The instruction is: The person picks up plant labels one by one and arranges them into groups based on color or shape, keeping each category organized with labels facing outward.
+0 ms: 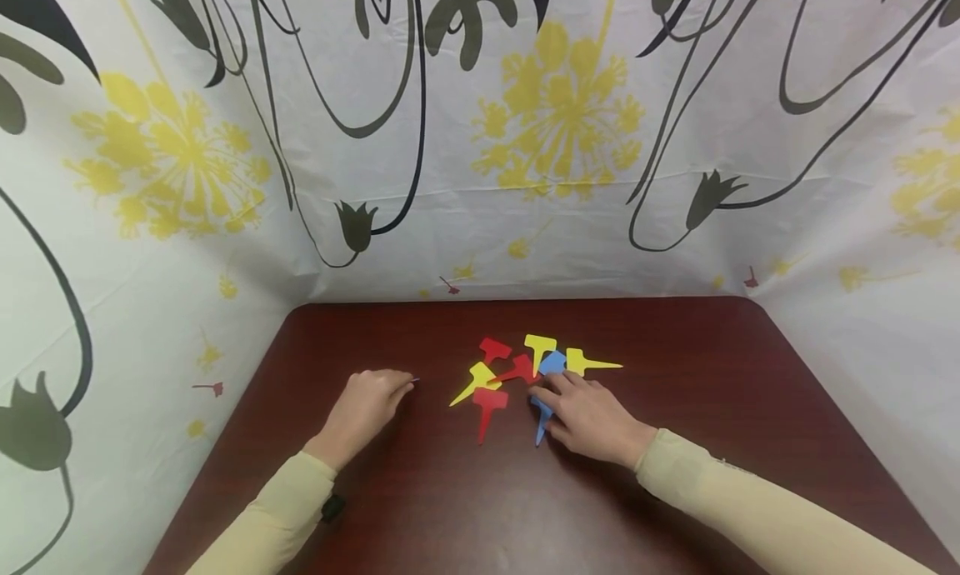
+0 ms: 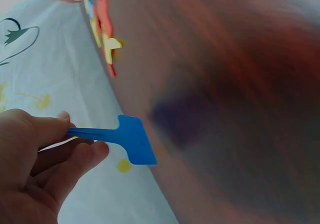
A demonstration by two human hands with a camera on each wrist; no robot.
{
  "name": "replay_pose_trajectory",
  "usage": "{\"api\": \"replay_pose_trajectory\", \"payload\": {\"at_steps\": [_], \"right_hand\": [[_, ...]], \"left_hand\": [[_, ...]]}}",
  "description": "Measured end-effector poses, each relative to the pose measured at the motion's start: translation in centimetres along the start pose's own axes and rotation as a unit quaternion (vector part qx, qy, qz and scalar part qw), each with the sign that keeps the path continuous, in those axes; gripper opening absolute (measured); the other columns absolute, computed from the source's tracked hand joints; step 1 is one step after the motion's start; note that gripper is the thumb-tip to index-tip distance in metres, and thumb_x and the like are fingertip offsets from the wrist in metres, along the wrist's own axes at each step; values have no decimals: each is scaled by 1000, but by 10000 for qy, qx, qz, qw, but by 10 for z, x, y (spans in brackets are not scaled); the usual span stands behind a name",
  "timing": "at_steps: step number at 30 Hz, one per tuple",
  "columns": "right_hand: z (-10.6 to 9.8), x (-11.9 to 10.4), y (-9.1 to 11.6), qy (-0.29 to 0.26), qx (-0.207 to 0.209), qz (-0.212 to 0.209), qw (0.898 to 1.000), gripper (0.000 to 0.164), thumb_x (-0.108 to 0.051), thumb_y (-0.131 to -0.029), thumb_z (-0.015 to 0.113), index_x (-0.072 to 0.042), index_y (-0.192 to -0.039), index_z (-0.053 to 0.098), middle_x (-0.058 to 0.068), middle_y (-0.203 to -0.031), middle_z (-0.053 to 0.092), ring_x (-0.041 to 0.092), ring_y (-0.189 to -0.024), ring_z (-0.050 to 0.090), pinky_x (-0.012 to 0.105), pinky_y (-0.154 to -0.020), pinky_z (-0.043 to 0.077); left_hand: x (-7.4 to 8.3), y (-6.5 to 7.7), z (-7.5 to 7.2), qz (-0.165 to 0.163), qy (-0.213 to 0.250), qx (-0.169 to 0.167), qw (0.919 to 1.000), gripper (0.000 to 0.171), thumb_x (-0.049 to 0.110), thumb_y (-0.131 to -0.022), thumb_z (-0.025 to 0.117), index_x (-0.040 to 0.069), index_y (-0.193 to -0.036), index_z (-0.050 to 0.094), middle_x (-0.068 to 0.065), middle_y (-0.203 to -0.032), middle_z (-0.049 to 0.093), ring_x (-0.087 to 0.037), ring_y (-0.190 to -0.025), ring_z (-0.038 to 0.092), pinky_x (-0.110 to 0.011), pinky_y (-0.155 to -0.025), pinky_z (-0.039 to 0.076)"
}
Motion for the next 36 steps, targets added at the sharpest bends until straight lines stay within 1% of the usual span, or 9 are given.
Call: {"api": "replay_pose_trajectory", "payload": {"at_steps": [4, 7, 12, 15, 18, 22, 25, 29, 36], "right_hand": [[0, 0, 2, -17, 46, -25, 10000, 52, -31, -86, 77, -18, -135, 64, 10, -130, 59, 30, -114, 58, 45, -77, 58], [0, 0, 2, -48, 2, -22, 10000, 52, -31, -86, 77, -18, -135, 64, 10, -131, 59, 31, -117, 58, 46, -79, 57], [3, -3, 2, -56, -133, -31, 9999, 53, -32, -87, 77, -19, -137, 63, 10, -133, 58, 31, -123, 55, 49, -84, 56], [3, -4, 2, 3, -173, -75, 9998, 54, -33, -88, 77, -21, -138, 62, 11, -135, 58, 30, -125, 54, 51, -86, 56], [3, -6, 2, 87, -194, -166, 9996, 54, -33, -87, 78, -22, -137, 63, 10, -135, 58, 29, -124, 54, 53, -86, 55], [2, -8, 2, 153, -143, -316, 9993, 52, -32, -86, 79, -23, -136, 64, 10, -133, 59, 29, -122, 55, 54, -86, 56], [2, -8, 2, 171, -95, -405, 9990, 50, -29, -87, 78, -22, -135, 65, 10, -132, 59, 29, -121, 56, 54, -88, 55], [3, -8, 2, 205, -60, -466, 9987, 49, -26, -87, 76, -22, -134, 65, 11, -131, 59, 30, -122, 56, 54, -89, 55], [5, -9, 2, 311, -67, -558, 9979, 47, -26, -88, 75, -23, -133, 66, 10, -129, 61, 29, -120, 57, 51, -92, 54]], "left_hand": [[-6, 15, -1, -12, 46, -58, 10000, 15, 8, -86, 80, 12, -101, 80, 1, -93, 77, -13, -78, 72, -33, -69, 60], [-8, 27, -2, 1, 66, -148, 9999, 16, 8, -85, 82, 10, -101, 80, 0, -91, 77, -13, -76, 72, -33, -66, 59], [-10, 43, -4, 168, 82, -319, 9993, 15, 7, -84, 82, 10, -99, 79, 1, -88, 75, -12, -75, 70, -32, -66, 59], [-11, 50, -6, 274, 55, -445, 9986, 16, 7, -83, 83, 11, -98, 78, 3, -89, 74, -12, -78, 70, -32, -68, 59], [-12, 57, -8, 402, -34, -547, 9977, 17, 7, -82, 83, 10, -98, 79, -1, -94, 75, -16, -86, 72, -35, -72, 60], [-14, 67, -11, 468, -46, -577, 9972, 21, 6, -80, 84, 6, -100, 79, -8, -101, 75, -22, -93, 72, -39, -75, 60], [-15, 74, -12, 437, 75, -573, 9974, 23, 5, -79, 85, 6, -101, 79, -9, -104, 74, -24, -96, 72, -39, -76, 60], [-17, 82, -13, 441, 158, -630, 9969, 24, 5, -78, 85, 7, -102, 78, -8, -105, 74, -23, -97, 72, -39, -76, 60], [-15, 91, -16, 579, 52, -631, 9963, 27, 9, -77, 87, 7, -102, 78, -7, -107, 73, -21, -96, 71, -37, -75, 60]]}}
Point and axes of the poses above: each hand's wrist, its own y-axis away from the middle knuckle, its own z-axis out of the palm, x = y × z, the point moved 3 cm from there along -y, towards the middle knuckle
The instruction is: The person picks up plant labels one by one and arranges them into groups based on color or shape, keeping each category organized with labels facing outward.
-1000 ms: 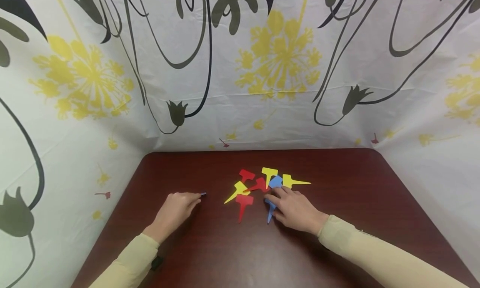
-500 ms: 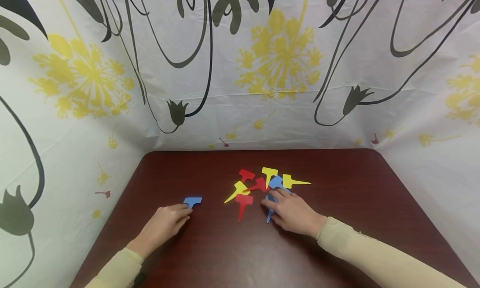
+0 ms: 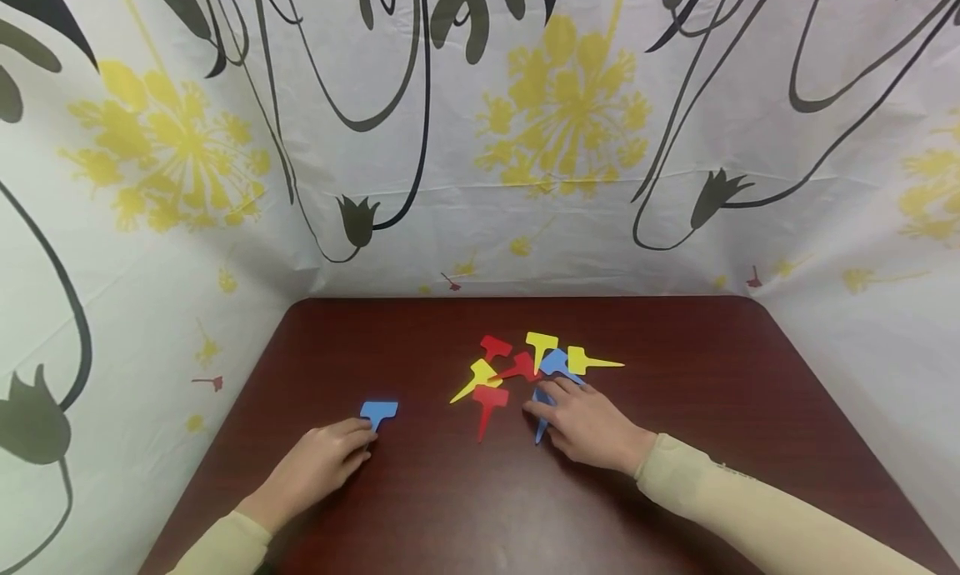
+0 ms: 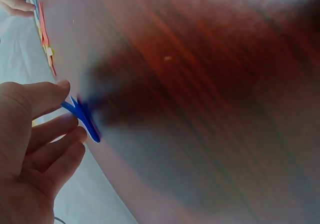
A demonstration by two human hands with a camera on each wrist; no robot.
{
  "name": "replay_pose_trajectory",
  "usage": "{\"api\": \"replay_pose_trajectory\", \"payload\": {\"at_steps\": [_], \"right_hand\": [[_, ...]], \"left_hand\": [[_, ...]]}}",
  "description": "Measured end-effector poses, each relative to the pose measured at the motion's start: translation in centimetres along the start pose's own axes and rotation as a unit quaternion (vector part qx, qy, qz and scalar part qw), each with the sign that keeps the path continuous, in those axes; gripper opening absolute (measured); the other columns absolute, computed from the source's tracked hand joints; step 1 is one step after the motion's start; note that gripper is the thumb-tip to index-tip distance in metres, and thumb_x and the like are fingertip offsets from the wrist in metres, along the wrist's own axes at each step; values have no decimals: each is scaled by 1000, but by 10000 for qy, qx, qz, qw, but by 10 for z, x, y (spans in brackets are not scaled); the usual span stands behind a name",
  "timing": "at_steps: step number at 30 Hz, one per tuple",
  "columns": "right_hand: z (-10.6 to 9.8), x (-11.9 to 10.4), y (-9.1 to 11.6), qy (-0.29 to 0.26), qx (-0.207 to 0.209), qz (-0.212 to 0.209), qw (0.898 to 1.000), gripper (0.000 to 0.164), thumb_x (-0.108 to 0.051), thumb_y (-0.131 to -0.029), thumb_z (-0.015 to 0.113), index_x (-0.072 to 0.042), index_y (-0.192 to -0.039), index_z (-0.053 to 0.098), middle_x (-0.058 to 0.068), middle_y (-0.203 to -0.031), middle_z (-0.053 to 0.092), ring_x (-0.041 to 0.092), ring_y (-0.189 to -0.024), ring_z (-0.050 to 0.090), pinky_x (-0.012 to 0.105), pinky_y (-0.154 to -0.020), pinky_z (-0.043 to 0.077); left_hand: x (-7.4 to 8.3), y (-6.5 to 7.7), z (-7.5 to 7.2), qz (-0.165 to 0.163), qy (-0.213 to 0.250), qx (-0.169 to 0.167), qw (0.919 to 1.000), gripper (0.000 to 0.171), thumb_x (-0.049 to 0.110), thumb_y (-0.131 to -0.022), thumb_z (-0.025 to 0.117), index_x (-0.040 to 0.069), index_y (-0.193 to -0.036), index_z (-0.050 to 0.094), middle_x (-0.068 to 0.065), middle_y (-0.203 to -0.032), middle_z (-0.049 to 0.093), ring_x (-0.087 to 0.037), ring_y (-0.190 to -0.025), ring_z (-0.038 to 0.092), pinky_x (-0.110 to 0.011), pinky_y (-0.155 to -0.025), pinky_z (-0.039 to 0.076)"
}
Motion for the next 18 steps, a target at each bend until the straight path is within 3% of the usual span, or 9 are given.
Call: {"api": "replay_pose_trajectory", "payload": {"at_steps": [7, 18], "right_hand": [[1, 0, 0, 41, 45, -151, 9999, 44, -26, -87, 77, -23, -130, 68, 8, -125, 62, 27, -117, 56, 50, -96, 52], [1, -3, 1, 120, 93, -405, 9991, 43, -25, -85, 79, -23, -126, 69, 9, -128, 61, 28, -117, 56, 53, -88, 55]], "left_hand": [[4, 4, -1, 32, -88, -67, 9999, 29, 12, -78, 87, 9, -105, 77, -5, -108, 72, -18, -95, 71, -35, -73, 60], [7, 10, 0, 7, -131, 31, 9999, 32, 16, -76, 89, 11, -105, 78, -4, -109, 71, -17, -95, 70, -36, -70, 60]]}}
Point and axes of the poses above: each hand's wrist, its own y-axis away from the middle knuckle, its own z-axis out of the palm, x = y × z, the point moved 3 cm from there along -y, towards the middle knuckle
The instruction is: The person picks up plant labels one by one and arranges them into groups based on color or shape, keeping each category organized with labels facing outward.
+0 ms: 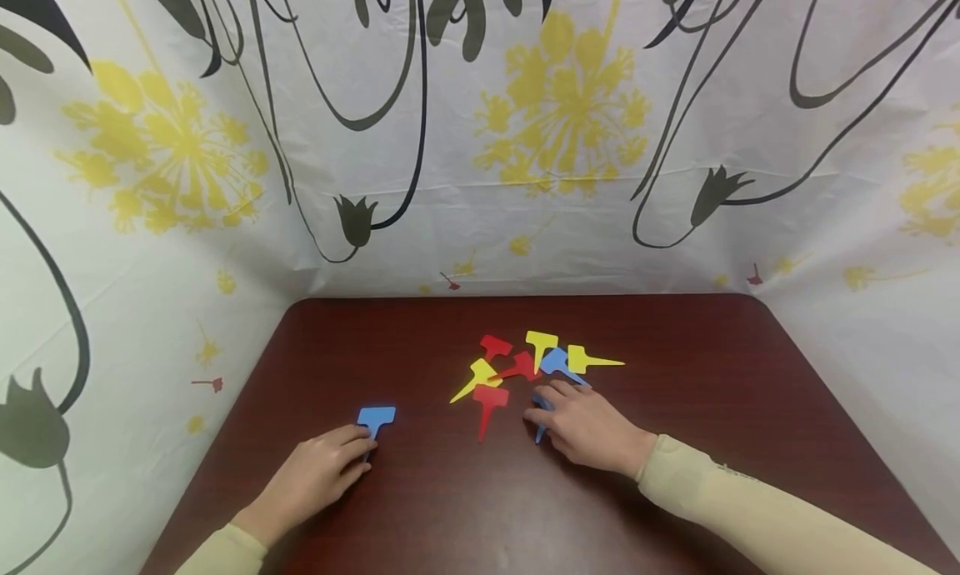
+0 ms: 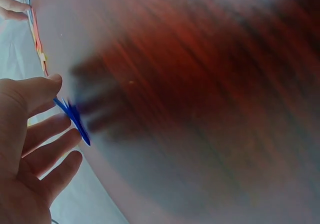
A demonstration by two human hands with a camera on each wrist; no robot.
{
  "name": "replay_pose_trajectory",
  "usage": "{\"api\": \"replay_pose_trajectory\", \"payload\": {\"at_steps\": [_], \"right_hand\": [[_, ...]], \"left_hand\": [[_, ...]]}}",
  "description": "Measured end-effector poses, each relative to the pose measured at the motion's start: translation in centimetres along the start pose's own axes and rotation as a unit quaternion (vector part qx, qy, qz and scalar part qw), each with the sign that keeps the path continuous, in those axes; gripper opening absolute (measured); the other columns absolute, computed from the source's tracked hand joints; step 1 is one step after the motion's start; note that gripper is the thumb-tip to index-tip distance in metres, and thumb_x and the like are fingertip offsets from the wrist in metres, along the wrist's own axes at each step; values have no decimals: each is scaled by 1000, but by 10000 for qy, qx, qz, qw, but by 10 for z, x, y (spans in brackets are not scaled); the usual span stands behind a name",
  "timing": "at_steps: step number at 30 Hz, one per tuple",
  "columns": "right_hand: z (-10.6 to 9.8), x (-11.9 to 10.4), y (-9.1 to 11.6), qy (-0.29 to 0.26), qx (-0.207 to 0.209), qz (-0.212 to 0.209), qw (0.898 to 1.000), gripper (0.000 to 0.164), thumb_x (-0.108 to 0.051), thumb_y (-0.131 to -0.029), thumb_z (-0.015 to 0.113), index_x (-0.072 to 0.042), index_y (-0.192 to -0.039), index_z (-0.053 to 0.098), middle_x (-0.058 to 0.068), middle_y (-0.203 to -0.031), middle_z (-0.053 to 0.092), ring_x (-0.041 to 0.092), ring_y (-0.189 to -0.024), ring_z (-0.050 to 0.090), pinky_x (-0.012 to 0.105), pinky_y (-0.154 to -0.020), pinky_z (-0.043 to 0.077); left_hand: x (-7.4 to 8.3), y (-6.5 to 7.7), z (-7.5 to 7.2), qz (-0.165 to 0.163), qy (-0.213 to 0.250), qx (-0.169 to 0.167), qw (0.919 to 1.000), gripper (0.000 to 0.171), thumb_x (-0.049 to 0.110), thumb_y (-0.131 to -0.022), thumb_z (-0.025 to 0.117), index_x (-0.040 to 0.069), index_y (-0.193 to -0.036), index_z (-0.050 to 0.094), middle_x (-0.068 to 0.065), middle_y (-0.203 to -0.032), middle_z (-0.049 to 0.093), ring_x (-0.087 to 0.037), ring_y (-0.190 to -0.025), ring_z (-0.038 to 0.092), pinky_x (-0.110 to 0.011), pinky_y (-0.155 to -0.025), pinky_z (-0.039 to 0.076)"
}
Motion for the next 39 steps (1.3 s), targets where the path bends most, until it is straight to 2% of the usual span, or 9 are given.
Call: {"api": "replay_pose_trajectory", "payload": {"at_steps": [7, 18, 27, 34, 39], "right_hand": [[-2, -2, -1, 320, 170, -418, 9985, 38, -20, -84, 78, -22, -121, 72, 9, -124, 63, 27, -113, 57, 45, -87, 56], [-3, -3, 1, 648, 235, -965, 9929, 38, -23, -83, 84, -23, -120, 74, 5, -120, 66, 23, -110, 61, 41, -83, 56], [-3, -6, 2, 858, 434, -1530, 9835, 35, -10, -81, 84, -21, -114, 75, 1, -111, 68, 19, -101, 61, 34, -73, 54], [-3, -7, 1, 1030, 291, -1688, 9798, 34, -6, -81, 83, -21, -109, 72, -2, -105, 66, 17, -95, 58, 34, -77, 54], [-2, -6, 0, 1075, 214, -1740, 9786, 33, -7, -81, 84, -20, -108, 72, -3, -106, 67, 16, -95, 59, 34, -80, 55]], "left_hand": [[0, 3, 2, -164, -18, -180, 9997, 32, 18, -78, 87, 11, -108, 78, -6, -113, 71, -20, -99, 70, -38, -74, 60], [-2, 8, 7, -56, -55, -3, 10000, 32, 17, -77, 88, 11, -107, 78, -5, -111, 71, -19, -97, 70, -37, -71, 60], [-1, 10, 6, -34, -64, -77, 9999, 25, 18, -78, 87, 12, -102, 79, -5, -111, 71, -20, -100, 70, -38, -72, 60], [0, 9, 3, -46, -102, -52, 9999, 29, 17, -77, 88, 10, -104, 79, -6, -112, 71, -20, -99, 70, -37, -72, 61], [-3, 6, -2, -173, -108, 72, 9998, 30, 18, -79, 86, 8, -107, 78, -8, -112, 72, -21, -100, 71, -39, -76, 60]]}}
Point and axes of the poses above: each hand's wrist, its own y-axis away from the middle knuckle, its own z-axis out of the palm, x = y × z, the point moved 3 cm from there along -y, towards the middle knuckle
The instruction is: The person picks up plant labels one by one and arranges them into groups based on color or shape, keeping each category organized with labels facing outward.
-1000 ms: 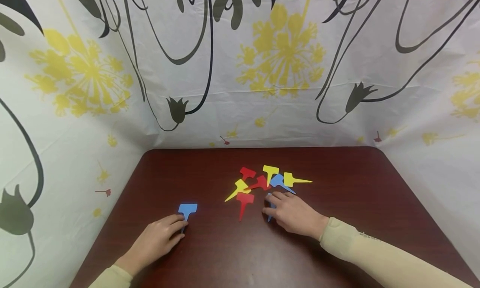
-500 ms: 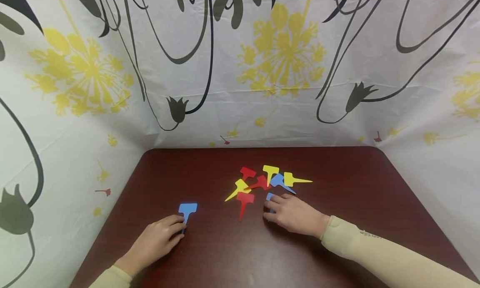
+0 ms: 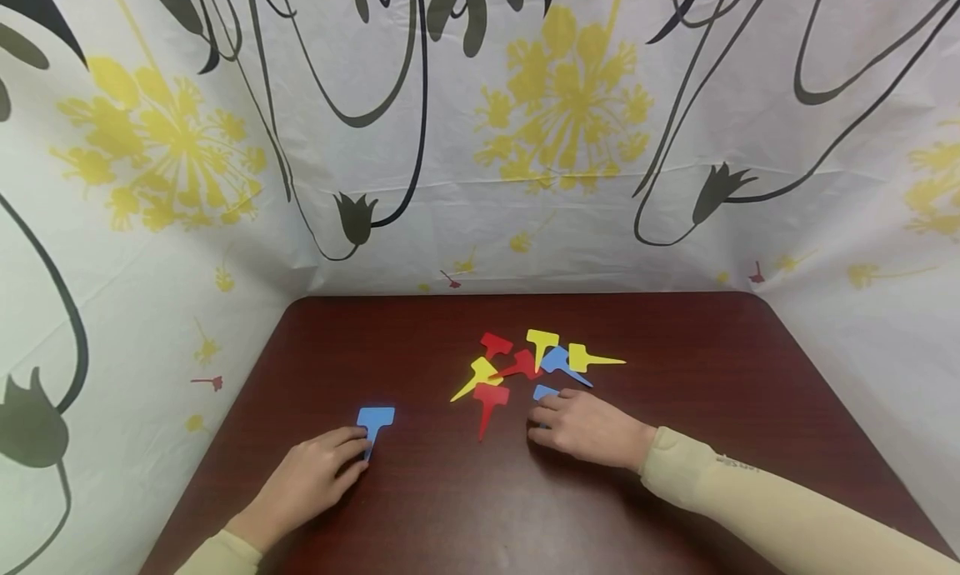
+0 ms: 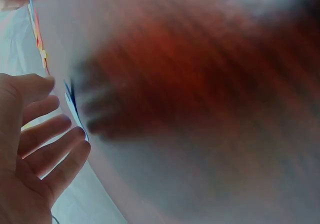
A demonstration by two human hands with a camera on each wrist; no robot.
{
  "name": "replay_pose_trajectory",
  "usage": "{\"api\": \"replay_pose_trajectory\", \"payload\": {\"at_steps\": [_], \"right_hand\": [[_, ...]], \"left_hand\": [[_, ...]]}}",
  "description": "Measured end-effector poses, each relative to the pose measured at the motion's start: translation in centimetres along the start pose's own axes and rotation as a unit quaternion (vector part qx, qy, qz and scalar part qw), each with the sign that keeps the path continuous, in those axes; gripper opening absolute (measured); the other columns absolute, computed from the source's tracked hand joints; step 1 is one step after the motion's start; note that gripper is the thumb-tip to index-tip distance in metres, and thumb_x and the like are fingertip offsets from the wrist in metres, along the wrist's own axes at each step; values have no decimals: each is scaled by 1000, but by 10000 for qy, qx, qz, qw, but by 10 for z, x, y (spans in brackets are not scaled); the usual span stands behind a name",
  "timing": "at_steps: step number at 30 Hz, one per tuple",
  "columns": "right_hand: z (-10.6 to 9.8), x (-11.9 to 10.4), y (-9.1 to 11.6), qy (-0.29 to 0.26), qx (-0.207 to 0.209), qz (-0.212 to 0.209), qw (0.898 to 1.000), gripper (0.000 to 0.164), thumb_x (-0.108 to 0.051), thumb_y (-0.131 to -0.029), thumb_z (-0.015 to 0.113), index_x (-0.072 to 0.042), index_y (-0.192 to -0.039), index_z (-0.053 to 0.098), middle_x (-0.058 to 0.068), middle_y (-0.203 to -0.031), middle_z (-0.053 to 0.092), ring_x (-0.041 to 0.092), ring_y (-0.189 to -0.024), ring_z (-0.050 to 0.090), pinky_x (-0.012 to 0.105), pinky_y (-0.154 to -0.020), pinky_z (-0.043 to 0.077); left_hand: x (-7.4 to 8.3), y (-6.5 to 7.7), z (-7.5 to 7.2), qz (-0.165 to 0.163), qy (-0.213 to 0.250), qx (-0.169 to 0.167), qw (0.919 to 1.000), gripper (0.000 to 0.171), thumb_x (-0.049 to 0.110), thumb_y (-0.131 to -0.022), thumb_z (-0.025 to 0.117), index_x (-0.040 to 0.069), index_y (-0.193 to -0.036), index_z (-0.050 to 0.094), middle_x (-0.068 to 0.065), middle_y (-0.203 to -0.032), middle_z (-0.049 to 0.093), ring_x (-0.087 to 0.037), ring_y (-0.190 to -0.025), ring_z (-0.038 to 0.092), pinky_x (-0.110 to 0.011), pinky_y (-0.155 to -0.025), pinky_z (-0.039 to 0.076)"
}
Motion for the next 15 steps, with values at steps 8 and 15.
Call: {"api": "replay_pose_trajectory", "payload": {"at_steps": [8, 15], "right_hand": [[0, 0, -1, 163, 96, -129, 9997, 26, -6, -82, 82, -19, -102, 71, -4, -99, 66, 14, -88, 58, 31, -76, 54], [0, -1, -1, 231, 120, -259, 9993, 26, -5, -82, 80, -19, -102, 71, -5, -95, 65, 11, -86, 59, 30, -75, 54]], "left_hand": [[-17, -6, -1, -419, 203, -521, 9976, 40, 20, -90, 77, 4, -126, 70, -12, -130, 65, -31, -123, 61, -48, -92, 54], [-32, -7, 2, -602, 409, -1419, 9872, 56, 29, -97, 69, 11, -147, 53, -9, -153, 47, -29, -137, 48, -49, -98, 50]]}}
Point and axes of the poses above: each hand's wrist, its own y-axis away from the middle knuckle, its own z-axis out of the palm, x = y × z, the point moved 3 cm from there along -y, towards the middle knuckle
